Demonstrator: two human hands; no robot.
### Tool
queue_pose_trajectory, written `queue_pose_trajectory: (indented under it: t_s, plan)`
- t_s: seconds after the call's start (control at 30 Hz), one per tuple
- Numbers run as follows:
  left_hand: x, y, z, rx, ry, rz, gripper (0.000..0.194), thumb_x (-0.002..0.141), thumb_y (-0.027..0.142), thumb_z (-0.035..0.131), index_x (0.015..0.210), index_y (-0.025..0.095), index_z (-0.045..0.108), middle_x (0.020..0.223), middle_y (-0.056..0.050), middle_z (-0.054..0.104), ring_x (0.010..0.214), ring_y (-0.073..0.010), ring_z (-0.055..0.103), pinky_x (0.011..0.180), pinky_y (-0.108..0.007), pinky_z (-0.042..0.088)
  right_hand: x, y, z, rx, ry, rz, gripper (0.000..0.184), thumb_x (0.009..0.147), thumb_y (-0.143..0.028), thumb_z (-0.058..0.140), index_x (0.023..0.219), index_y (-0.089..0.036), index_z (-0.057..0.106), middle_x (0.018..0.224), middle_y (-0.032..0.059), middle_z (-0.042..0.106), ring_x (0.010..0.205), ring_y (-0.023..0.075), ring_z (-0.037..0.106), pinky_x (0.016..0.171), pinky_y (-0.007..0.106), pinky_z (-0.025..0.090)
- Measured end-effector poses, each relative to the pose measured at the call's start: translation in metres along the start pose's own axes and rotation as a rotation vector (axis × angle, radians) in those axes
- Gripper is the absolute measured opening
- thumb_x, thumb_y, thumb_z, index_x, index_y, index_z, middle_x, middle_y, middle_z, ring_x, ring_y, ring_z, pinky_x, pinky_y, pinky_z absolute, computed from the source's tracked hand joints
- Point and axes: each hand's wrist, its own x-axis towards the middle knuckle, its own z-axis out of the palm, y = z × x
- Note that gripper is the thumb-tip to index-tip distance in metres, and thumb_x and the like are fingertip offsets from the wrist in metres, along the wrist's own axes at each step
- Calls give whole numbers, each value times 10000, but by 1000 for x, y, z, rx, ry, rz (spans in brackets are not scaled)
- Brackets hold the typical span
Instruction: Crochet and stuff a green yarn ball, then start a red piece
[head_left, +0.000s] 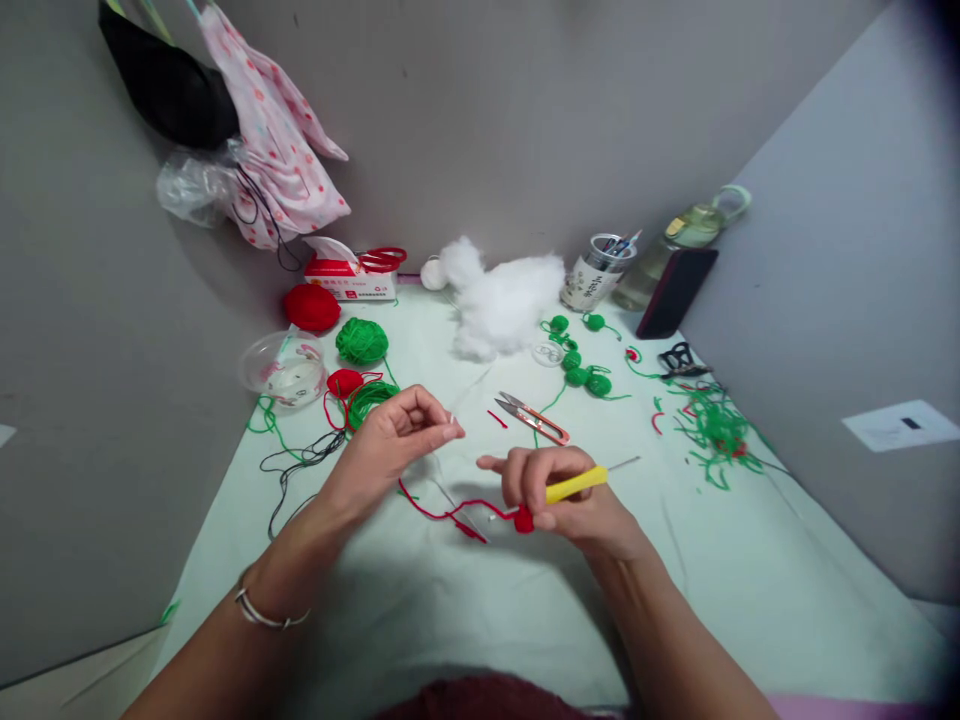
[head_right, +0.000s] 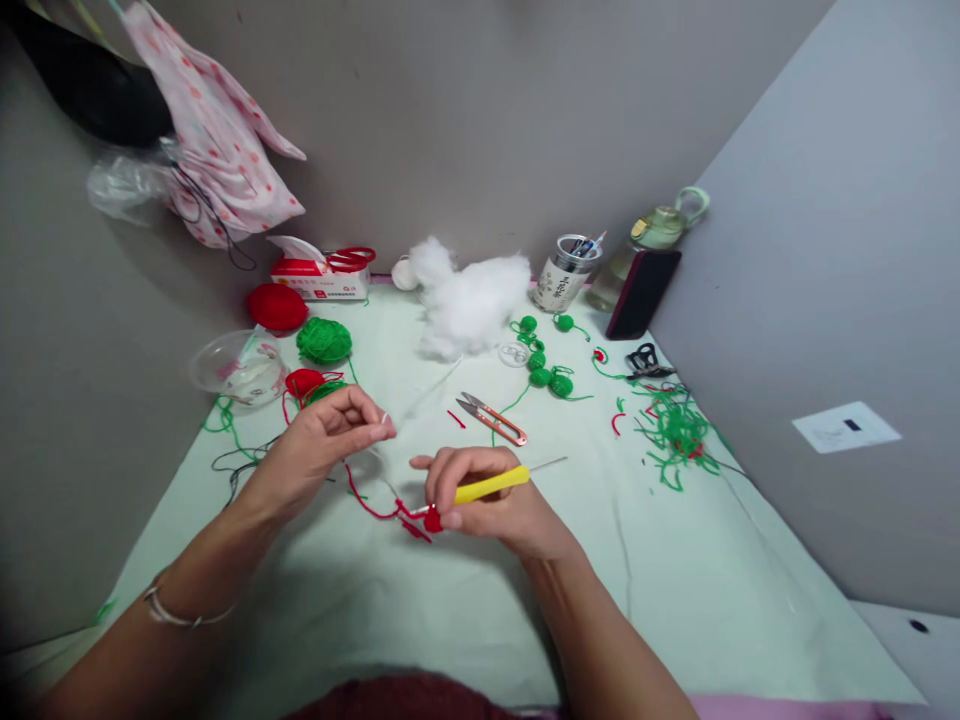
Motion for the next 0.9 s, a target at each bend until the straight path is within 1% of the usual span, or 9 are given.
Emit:
queue_pose_trajectory:
  t_s: [0.2,0.33,0.43,0.57,0.63,0.7,0.77,0.83,0.9]
  plan:
    - [-6,8,26,-18,-44,43,299,817,307,841,1077,248,706,774,45,716,877,-155,679,925,-292,472,6,3,10,-80,36,-26,113,793,-211,874,799,-194,762,758,18,689,698,141,587,753,310,522]
    - [0,8,25,1,-10,74,217,817,308,841,996,244,735,785,43,722,834,-152,677,937,-304,469,4,6,15,2,29,-60,110,792,-210,876,802,-200,767,734,4,662,720,140,585,910,369,518]
    - [12,5,15,22,62,124,230,818,314,837,1013,250,732,800,34,723,870,-166,682,925,-311,470,-1,7,15,73,-11,-30,109,788,-191,876,824,-194,773,762,18,656,722,142,587,853,358,524]
    - [42,6,-19,233,359,322,164,830,262,785,973,245,707,876,3,722,878,-195,676,896,-349,494,-9,6,12,129,-44,10,109,786,-160,869,849,-177,782,808,41,658,716,144,596,759,341,522]
    - [57,12,-39,468,564,449,105,841,212,742,927,250,697,927,-19,728,945,-230,670,965,-401,486,-11,5,10,130,-63,18,112,784,-140,867,856,-169,786,810,44,661,717,140,598,762,341,526]
    - [65,20,-52,731,633,480,115,833,175,722,901,266,704,903,-32,727,1041,-283,647,1053,-470,436,-12,3,9,135,-68,22,113,784,-136,867,856,-164,785,810,45,663,716,139,598,774,348,535]
    - [62,28,-51,863,576,469,167,801,167,747,934,265,720,983,-53,742,1133,-322,616,1081,-500,414,-12,2,8,139,-60,24,115,782,-139,871,851,-160,781,810,44,663,716,137,600,779,348,540]
    - [49,35,-38,790,433,439,201,833,216,738,1029,258,729,1123,-61,747,1169,-311,616,1044,-466,456,-10,1,8,137,-48,19,114,786,-149,870,841,-159,771,805,39,658,712,134,602,775,343,542]
    - [31,39,-19,571,14,305,199,916,304,682,1105,265,732,1184,-45,754,1128,-261,668,958,-389,520,-9,1,6,123,-43,4,116,794,-176,871,833,-165,762,791,29,649,704,133,604,765,337,543]
